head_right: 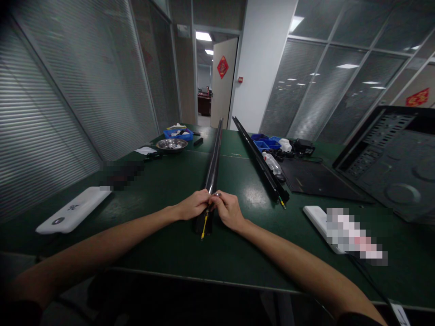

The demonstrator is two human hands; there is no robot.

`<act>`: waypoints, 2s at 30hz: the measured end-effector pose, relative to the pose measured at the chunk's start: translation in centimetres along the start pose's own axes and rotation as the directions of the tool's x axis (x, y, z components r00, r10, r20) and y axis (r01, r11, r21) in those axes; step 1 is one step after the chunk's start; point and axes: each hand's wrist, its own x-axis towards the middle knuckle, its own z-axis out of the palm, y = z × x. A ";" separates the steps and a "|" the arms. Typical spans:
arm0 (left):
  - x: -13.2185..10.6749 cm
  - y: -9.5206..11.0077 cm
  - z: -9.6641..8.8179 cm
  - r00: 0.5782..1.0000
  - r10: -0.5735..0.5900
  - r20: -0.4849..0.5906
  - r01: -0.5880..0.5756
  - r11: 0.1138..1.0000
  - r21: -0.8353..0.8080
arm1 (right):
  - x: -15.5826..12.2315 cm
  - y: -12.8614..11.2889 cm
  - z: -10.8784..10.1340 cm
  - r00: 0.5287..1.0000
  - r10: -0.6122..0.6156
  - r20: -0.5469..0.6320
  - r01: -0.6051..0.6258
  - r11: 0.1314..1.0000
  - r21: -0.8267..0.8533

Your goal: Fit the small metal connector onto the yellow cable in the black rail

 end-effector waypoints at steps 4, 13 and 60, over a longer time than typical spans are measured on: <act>0.0 -0.1 0.0 1.000 0.011 -0.001 -0.011 1.000 0.017 | 0.0 0.2 0.0 1.000 -0.003 0.005 0.003 1.000 0.030; 0.2 -0.3 0.1 0.998 0.056 -0.040 -0.058 0.997 -0.050 | 0.2 0.8 0.0 0.998 0.034 0.046 -0.039 0.993 0.108; -0.2 0.7 -2.9 0.986 0.082 0.145 -0.068 0.993 -0.094 | -0.1 0.2 0.2 1.000 -0.024 -0.008 0.023 0.995 -0.100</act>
